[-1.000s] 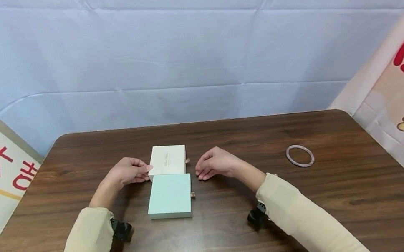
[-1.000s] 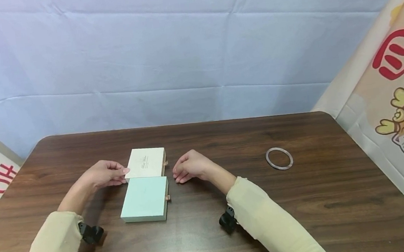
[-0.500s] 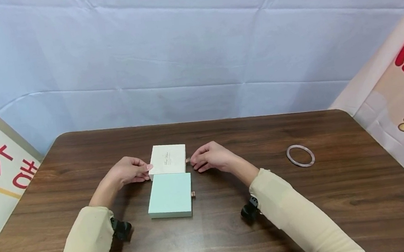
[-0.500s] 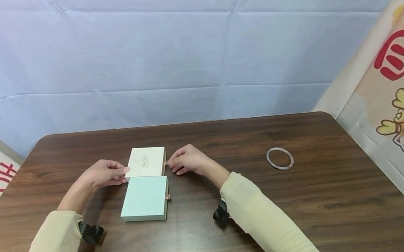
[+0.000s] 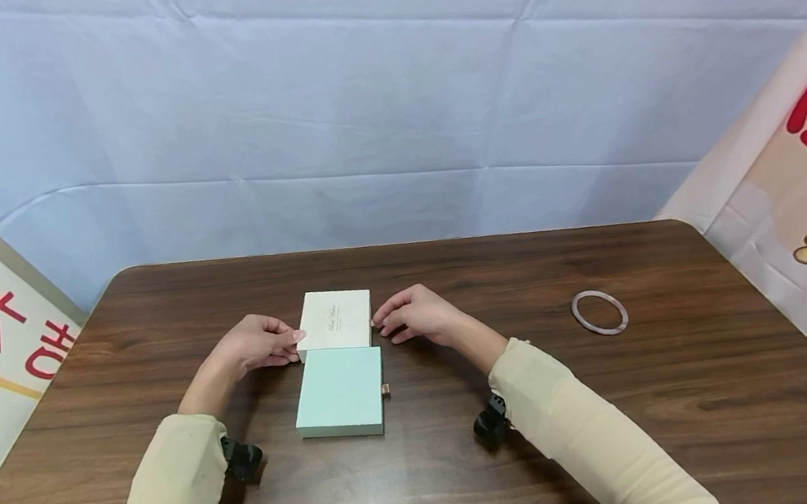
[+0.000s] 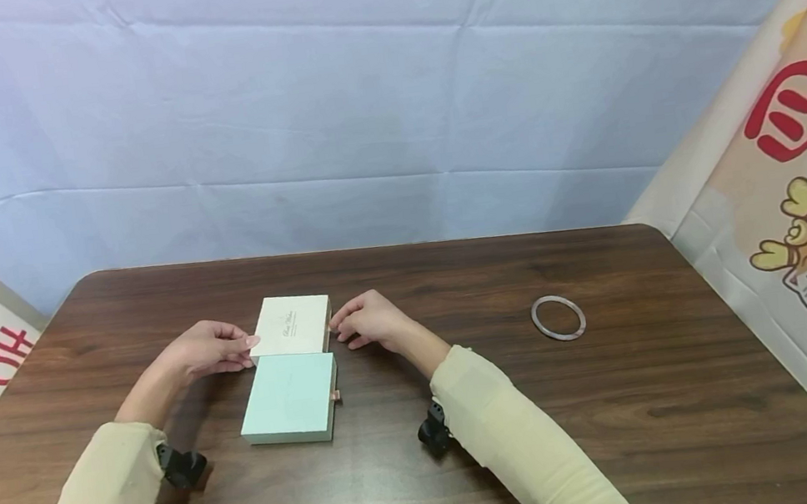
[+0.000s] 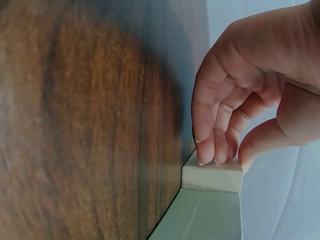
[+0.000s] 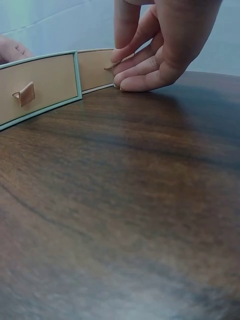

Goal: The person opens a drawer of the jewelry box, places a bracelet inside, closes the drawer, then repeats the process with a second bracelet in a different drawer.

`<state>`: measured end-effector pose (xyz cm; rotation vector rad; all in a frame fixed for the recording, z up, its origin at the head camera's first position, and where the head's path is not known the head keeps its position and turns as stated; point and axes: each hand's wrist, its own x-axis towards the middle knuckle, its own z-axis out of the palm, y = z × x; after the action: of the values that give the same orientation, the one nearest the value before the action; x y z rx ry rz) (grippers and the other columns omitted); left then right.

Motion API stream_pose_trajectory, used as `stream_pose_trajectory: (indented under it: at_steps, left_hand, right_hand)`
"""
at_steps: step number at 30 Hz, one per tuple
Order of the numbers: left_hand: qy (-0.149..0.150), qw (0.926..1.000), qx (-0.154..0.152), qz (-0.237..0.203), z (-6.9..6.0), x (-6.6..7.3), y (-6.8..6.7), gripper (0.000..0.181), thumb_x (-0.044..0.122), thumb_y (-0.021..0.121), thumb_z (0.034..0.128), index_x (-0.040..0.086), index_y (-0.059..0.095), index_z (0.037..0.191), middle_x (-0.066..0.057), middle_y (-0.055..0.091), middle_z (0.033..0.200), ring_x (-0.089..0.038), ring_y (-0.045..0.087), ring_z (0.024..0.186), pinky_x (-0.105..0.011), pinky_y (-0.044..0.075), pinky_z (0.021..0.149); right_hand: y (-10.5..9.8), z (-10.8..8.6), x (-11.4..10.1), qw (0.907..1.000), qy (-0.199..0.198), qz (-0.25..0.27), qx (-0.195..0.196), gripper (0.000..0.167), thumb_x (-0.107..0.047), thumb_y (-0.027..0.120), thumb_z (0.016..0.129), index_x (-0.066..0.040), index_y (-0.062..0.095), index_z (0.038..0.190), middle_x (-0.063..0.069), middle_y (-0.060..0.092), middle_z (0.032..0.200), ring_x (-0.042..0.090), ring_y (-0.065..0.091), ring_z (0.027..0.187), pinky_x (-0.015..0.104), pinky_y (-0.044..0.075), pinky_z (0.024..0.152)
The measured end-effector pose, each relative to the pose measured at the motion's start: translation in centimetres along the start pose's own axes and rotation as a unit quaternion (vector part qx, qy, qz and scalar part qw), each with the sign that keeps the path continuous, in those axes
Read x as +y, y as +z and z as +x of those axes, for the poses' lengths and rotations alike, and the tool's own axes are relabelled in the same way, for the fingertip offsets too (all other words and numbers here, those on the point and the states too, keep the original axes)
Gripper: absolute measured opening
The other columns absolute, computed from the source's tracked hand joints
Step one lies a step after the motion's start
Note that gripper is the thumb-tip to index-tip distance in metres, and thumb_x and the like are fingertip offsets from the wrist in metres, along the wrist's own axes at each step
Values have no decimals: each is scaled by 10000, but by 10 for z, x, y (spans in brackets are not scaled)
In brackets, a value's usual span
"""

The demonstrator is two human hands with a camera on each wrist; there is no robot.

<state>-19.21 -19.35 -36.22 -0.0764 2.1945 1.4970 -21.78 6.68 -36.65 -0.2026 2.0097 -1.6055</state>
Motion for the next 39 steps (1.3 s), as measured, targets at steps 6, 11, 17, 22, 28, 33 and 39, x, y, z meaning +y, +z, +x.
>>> stream_pose_trajectory:
  at_steps: [6, 11, 17, 22, 28, 33, 39]
  left_hand:
    - [-14, 10000, 14, -53, 1, -2, -1, 220, 130, 570, 913, -89, 571, 920, -85, 598, 753, -152, 618, 691, -310, 527, 699]
    - [-42, 10000, 32, -58, 2, -3, -1, 205, 126, 570, 914, -79, 577, 912, -85, 600, 750, -154, 619, 689, -305, 528, 692]
    - [-38, 10000, -22, -43, 1, -2, 0, 224, 145, 573, 912, -79, 577, 922, -75, 599, 747, -146, 616, 687, -306, 525, 702]
    - [-2, 10000, -38, -37, 1, -1, 0, 229, 144, 573, 912, -85, 573, 922, -72, 595, 739, -141, 610, 681, -309, 525, 705]
    - [20, 10000, -30, -17, 0, -1, 0, 218, 138, 574, 910, -79, 577, 906, -74, 590, 734, -143, 609, 677, -309, 526, 702]
    - [34, 10000, -21, -4, 0, -1, 0, 222, 141, 577, 909, -81, 576, 908, -74, 591, 731, -144, 610, 677, -312, 526, 706]
    - [46, 10000, -36, -46, 0, -1, 0, 230, 143, 578, 908, -87, 571, 919, -70, 593, 730, -142, 612, 677, -315, 526, 707]
  right_hand:
    - [1, 1, 1, 9999, 114, -32, 90, 220, 102, 437, 893, 126, 604, 1034, 218, 603, 1075, 292, 607, 929, 352, 514, 760]
    - [2, 0, 0, 9997, 155, -123, 130, 249, 115, 401, 895, 123, 608, 1033, 207, 605, 1077, 285, 608, 931, 328, 517, 745]
    - [3, -1, 0, 9995, 182, -222, 158, 289, 131, 364, 890, 113, 614, 1034, 189, 616, 1068, 269, 614, 923, 310, 518, 731]
    - [4, 0, 1, 9993, 180, -243, 228, 303, 135, 346, 891, 114, 618, 1023, 189, 618, 1070, 264, 619, 909, 307, 517, 729]
    - [4, 1, 4, 9992, 212, -225, 261, 302, 141, 340, 893, 125, 609, 1029, 213, 600, 1086, 291, 612, 926, 330, 513, 754]
    - [2, 1, 5, 9994, 208, -199, 193, 326, 158, 308, 883, 150, 585, 1055, 250, 567, 1134, 360, 577, 977, 384, 493, 807]
    - [4, -16, -10, 9990, 258, -248, 255, 301, 157, 326, 884, 179, 561, 1071, 272, 551, 1149, 397, 548, 1002, 396, 477, 840]
